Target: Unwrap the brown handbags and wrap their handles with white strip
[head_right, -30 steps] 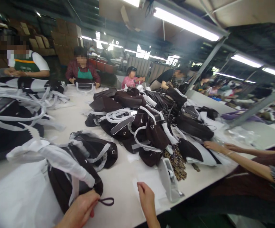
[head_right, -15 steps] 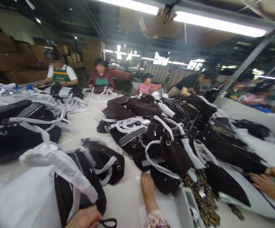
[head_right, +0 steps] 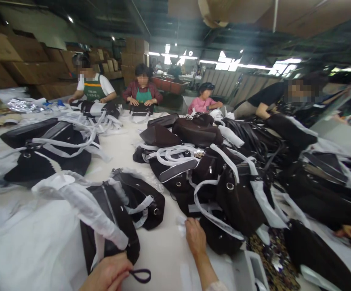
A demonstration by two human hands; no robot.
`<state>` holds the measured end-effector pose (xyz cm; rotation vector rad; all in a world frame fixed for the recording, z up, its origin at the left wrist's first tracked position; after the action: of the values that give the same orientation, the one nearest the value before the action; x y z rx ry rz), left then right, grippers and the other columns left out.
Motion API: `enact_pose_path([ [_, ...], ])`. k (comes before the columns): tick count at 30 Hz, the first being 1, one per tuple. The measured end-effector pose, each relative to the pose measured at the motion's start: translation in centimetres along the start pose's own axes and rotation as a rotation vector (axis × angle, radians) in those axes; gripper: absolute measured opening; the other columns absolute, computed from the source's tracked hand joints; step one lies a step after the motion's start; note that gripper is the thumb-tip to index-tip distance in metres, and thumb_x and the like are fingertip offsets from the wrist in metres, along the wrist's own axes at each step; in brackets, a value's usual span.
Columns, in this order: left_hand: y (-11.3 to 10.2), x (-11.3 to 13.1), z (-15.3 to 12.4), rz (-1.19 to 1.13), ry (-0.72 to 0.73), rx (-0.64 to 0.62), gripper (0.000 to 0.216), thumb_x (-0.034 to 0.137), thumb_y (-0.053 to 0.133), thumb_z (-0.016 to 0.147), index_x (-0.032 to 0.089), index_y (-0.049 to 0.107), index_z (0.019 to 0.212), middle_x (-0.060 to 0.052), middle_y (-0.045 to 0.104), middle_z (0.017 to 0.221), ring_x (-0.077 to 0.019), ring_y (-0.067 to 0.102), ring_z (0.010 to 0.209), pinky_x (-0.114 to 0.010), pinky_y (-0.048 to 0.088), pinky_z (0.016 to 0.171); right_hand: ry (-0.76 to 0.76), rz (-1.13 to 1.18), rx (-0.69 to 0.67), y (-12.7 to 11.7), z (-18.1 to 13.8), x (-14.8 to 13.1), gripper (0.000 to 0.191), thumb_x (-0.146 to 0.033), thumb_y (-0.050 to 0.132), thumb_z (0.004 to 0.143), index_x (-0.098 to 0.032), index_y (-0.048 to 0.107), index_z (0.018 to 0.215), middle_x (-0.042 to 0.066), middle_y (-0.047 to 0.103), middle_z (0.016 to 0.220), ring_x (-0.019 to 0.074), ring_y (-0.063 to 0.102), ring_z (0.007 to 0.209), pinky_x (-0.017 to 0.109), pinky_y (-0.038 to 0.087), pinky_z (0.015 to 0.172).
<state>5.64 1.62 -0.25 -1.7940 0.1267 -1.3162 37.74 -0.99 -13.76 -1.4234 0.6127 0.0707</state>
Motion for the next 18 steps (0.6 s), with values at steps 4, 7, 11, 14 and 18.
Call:
enact_pose_path([
  [4,-0.6,0.8,0.3,-0.033,-0.082,-0.025,0.027,0.015,0.038,0.092,0.02,0.062,0.082,-0.003,0.064,0.08,-0.0138,0.063,0.069,-0.02,0.047,0.068,0.034,0.209,0.087,-1.7,-0.6,-1.7,0.03,-0.034,0.047,0.092,-0.019,0.07,0.082,0.009,0.07,0.09,0.0254,0.06,0.09,0.034,0.048,0.08],
  [7,-0.9,1.0,0.6,-0.053,-0.114,-0.015,0.025,0.012,0.041,0.089,0.019,0.065,0.082,-0.002,0.064,0.077,-0.0139,0.062,0.069,-0.021,0.047,0.07,0.043,0.377,0.085,-3.0,-2.2,-4.1,0.045,-0.053,0.047,0.091,-0.017,0.068,0.073,0.006,0.068,0.072,0.0223,0.062,0.069,0.031,0.05,0.065],
  [11,-1.3,1.1,0.8,-0.083,-0.132,-0.03,0.025,0.012,0.043,0.089,0.019,0.065,0.08,-0.001,0.064,0.075,-0.0134,0.062,0.067,-0.021,0.046,0.071,-0.002,0.512,0.063,-5.3,-6.2,-8.4,0.045,-0.055,0.05,0.09,-0.019,0.065,0.069,0.004,0.068,0.073,0.0213,0.063,0.07,0.028,0.048,0.062],
  [14,-1.5,1.1,0.7,-0.079,-0.144,-0.027,0.022,0.012,0.047,0.087,0.018,0.065,0.078,0.0,0.063,0.074,-0.0139,0.061,0.069,-0.021,0.045,0.07,-0.083,0.475,0.154,-7.2,-9.1,-11.2,0.03,-0.043,0.054,0.092,-0.022,0.065,0.074,0.005,0.067,0.078,0.0219,0.061,0.078,0.031,0.047,0.072],
  [18,-1.6,1.0,0.6,-0.075,-0.137,-0.026,0.019,0.012,0.049,0.086,0.019,0.066,0.08,0.0,0.063,0.073,-0.0144,0.06,0.072,-0.021,0.046,0.072,-0.073,0.323,0.212,-8.5,-11.6,-13.0,0.03,-0.042,0.053,0.093,-0.024,0.057,0.068,0.002,0.06,0.07,0.0204,0.058,0.07,0.032,0.045,0.069],
])
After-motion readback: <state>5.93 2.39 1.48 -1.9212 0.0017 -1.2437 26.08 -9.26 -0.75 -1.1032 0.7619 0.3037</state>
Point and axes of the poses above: each hand's wrist, its own z-axis towards the middle knuckle, its own y-axis out of the palm, x = y × z, the point moved 3 cm from there along z, towards the middle knuckle
